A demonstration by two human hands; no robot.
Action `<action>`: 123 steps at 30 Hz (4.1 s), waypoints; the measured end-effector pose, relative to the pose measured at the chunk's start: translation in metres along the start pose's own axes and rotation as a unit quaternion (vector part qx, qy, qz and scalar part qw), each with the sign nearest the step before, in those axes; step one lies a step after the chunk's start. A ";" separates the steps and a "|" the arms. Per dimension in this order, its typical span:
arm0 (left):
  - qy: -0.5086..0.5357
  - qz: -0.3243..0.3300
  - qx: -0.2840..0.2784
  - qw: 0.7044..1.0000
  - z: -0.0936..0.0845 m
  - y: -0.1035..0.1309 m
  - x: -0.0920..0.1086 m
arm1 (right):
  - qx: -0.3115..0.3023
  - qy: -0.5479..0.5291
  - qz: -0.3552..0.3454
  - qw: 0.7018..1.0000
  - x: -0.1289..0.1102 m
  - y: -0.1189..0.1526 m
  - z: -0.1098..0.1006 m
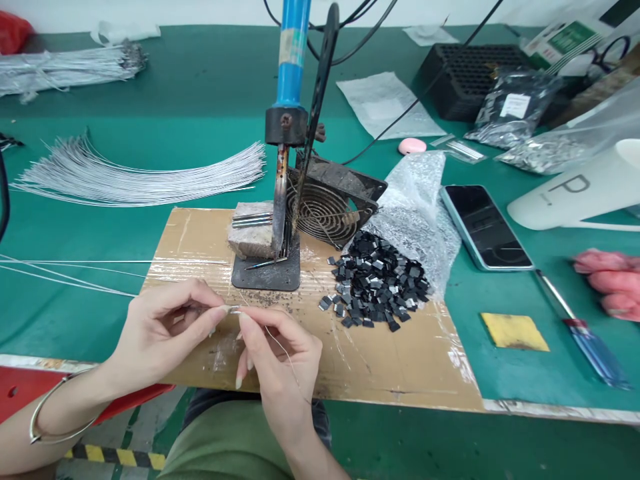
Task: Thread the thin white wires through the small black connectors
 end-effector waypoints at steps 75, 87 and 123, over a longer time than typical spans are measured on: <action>-0.174 0.035 0.053 0.983 -0.040 -0.025 -0.015 | 0.162 -0.042 -0.157 0.973 -0.051 -0.026 -0.083; -0.258 0.143 -0.017 0.955 -0.030 -0.022 -0.046 | 0.141 -0.035 -0.145 0.979 -0.049 -0.024 -0.080; -0.079 0.060 0.187 0.977 -0.105 -0.125 -0.061 | 0.117 -0.044 -0.133 0.983 -0.046 -0.025 -0.078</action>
Point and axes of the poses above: each hand's wrist, its own y-axis away from the middle knuckle, its own z-axis out of the palm, x = y × z, the point moved 6 cm from there along -y, towards the middle knuckle, and after that the axes turned 8 degrees about x, right-handed, at the moved point
